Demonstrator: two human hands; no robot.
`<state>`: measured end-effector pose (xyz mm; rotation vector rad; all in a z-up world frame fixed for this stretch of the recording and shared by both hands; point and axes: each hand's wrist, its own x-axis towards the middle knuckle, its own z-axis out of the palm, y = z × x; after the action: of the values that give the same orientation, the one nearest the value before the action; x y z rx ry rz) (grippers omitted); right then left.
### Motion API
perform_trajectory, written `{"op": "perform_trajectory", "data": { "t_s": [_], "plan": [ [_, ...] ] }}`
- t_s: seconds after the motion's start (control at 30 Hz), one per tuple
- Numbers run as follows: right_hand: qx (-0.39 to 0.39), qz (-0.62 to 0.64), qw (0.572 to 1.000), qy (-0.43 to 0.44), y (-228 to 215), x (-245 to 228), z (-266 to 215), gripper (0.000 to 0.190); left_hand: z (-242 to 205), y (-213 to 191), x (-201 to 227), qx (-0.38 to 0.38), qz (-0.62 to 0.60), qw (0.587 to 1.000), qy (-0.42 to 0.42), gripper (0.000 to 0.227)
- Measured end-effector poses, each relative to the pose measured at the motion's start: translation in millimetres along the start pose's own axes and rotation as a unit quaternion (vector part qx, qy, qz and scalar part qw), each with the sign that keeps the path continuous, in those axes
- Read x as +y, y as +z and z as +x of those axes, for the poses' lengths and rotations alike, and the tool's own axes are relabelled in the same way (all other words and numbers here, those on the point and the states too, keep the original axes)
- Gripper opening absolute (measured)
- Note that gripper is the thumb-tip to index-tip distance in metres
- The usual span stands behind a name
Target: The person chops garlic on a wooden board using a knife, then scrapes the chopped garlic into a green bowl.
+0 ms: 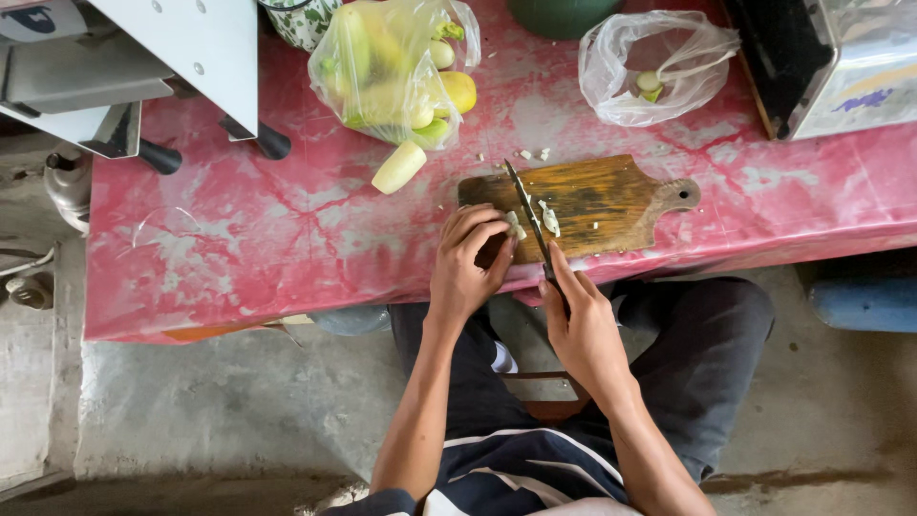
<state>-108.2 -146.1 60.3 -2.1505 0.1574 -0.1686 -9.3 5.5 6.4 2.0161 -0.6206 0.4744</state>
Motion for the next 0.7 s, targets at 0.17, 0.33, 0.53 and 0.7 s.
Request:
{"op": "perform_trajectory", "data": {
  "t_s": [0.17, 0.33, 0.53, 0.7],
  "plan": [
    [0.006, 0.004, 0.997, -0.075, -6, 0, -15, 0.045, -1, 5, -4, 0.01, 0.014, 1.0, 0.004, 0.015],
    [-0.021, -0.013, 1.0, 0.0, 2, 4, -17, 0.047, -2, 6, -7, 0.017, 0.014, 1.0, 0.01, 0.014],
    [0.009, -0.033, 0.998, -0.058, 14, 11, -5, 0.047, 0, 5, -8, 0.012, 0.009, 1.0, 0.011, 0.013],
    [-0.016, -0.012, 1.0, -0.002, 9, 5, 0, 0.049, 0, 3, -3, 0.017, 0.002, 1.0, 0.023, 0.016]
  ]
}}
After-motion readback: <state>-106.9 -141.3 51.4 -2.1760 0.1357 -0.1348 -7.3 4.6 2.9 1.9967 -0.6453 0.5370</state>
